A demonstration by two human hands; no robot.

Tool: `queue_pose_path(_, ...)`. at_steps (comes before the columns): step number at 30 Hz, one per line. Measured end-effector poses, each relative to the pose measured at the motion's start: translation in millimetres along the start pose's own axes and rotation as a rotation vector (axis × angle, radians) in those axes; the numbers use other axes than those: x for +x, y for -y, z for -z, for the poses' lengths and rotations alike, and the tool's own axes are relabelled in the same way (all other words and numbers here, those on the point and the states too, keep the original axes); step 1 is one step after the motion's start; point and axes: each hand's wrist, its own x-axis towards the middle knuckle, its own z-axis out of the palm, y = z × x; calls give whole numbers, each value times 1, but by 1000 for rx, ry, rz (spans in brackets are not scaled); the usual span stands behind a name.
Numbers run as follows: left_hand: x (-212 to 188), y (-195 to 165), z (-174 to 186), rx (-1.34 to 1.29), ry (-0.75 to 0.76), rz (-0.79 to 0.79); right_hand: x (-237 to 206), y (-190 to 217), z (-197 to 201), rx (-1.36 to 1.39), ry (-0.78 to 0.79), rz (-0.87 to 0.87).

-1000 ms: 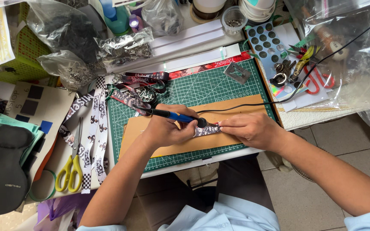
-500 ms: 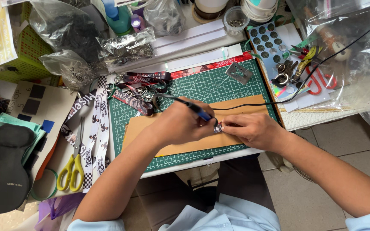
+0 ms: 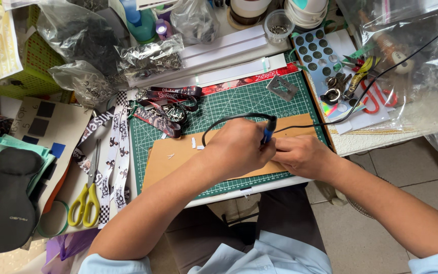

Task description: The person assembles keychains by folding patterned ribbon, inserting metal clasps, and sealing the ends with a soldering iron. They trim excess ribbon with scissors and repeat the process for multiple keychains on a cluttered workbench.

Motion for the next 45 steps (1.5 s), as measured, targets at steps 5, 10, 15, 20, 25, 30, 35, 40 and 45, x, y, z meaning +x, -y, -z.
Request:
queue_pose_path(5,0,2,1,46,70,1,-1,1,3,32,-65,35)
queue_pose_path(10,-4,3,2,38,59,-30,-2,4,4,39,-69,39)
queue_pose_path(15,-4,-1,5,61,71,4,-3,7,4,13,-37,29)
queue_pose_path(20,-7,0,12,8,77,8,-3,12,6,-7,-43,53)
queue_pose_path(25,-11,28,33,-442,-187,192,-5,7,9,20,-73,54)
queue_pose_path(30,38,89,32,-1068,-540,392,-8,5,10,40,-50,36)
queue_pose_path(35,108,120,-32,-1133,-389,608,-6,6,13,46,-56,37)
queue_pose_path(40,146,126,-64,-1050,-273,655,-5,5,19,69,-51,19)
queue_pose_path(45,121,117,-49,-835,-144,679,-1,4,13,75,-55,20)
